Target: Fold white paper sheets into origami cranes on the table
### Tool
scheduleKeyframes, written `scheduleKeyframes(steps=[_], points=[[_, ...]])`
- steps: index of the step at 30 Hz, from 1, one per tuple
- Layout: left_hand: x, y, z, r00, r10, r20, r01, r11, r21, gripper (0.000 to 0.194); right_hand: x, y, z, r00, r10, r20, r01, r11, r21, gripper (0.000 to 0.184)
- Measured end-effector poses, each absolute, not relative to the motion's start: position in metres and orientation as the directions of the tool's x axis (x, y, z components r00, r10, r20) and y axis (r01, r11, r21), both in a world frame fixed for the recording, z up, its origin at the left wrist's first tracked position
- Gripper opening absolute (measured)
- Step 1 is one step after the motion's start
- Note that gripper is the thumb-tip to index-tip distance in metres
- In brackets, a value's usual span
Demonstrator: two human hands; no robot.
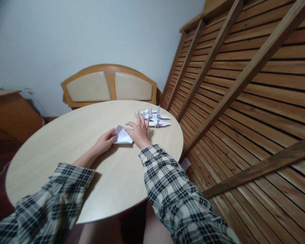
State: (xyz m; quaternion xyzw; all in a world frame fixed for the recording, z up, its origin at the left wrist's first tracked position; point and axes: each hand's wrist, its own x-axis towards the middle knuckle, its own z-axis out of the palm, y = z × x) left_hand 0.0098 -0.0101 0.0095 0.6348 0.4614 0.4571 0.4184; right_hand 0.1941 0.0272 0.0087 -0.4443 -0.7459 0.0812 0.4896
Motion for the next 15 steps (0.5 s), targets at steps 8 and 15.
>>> scheduleKeyframes(steps=[8,15], points=[[0.0106,-0.0104,0.0098,0.144,0.946,0.29,0.341,-0.323,0.883,0.03,0.193,0.0312,0.0045,-0.229,0.766,0.601,0.591,0.6,-0.539,0.009],[0.009,-0.0106,0.0106,0.144,0.944,0.298,0.437,-0.331,0.837,0.02,0.1918,0.0317,0.0064,-0.241,0.779,0.578,0.549,0.601,-0.581,0.004]])
